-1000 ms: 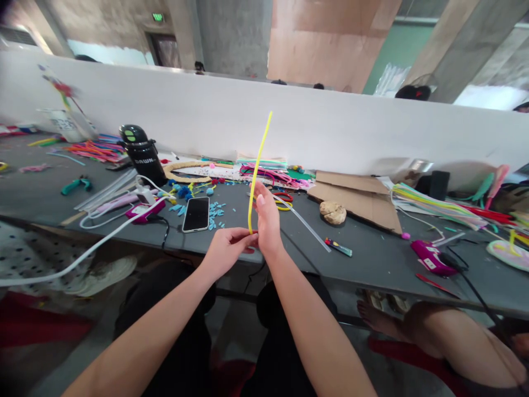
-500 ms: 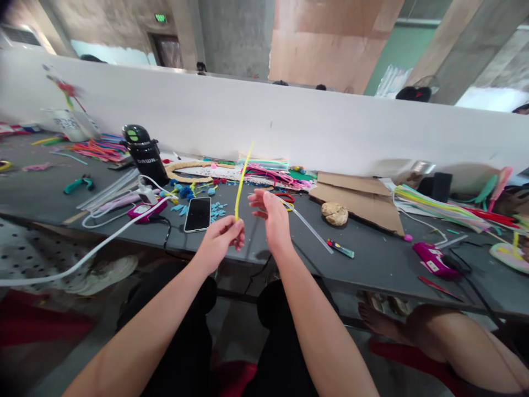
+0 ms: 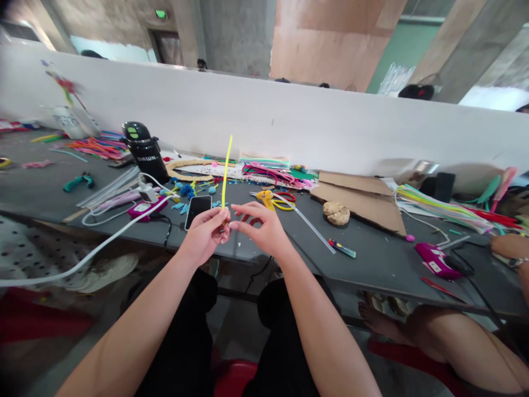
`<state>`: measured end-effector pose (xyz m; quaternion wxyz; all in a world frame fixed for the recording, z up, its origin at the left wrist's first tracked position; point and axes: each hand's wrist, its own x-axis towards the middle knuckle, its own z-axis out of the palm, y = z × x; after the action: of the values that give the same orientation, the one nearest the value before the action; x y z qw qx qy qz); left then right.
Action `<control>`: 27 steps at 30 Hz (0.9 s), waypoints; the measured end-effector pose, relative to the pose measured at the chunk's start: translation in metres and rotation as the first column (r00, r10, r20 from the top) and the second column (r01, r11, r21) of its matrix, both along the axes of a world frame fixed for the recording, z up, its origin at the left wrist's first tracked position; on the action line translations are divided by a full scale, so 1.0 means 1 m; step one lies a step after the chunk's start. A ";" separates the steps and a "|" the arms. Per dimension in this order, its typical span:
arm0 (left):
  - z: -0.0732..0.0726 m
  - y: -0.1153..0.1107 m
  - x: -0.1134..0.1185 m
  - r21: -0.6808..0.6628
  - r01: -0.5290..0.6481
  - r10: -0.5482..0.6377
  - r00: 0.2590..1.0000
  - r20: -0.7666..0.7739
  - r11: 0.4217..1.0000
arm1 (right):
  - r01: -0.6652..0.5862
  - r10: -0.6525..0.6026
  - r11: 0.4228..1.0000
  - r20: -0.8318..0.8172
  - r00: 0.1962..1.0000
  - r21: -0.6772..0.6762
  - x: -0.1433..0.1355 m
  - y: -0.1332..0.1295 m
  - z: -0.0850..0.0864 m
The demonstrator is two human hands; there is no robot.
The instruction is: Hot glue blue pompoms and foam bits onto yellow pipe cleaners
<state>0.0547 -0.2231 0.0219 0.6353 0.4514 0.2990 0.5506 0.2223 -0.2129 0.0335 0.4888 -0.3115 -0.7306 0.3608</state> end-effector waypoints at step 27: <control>0.000 0.027 -0.034 0.051 -0.200 0.206 0.953 -0.221 0.978 | -0.050 0.036 0.990 -0.109 0.993 -0.131 0.001 -0.018 0.015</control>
<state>0.0203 -0.1966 0.0223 0.5310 0.4864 0.4060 0.5626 0.2236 -0.2310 0.0484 0.4971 -0.3079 -0.6845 0.4354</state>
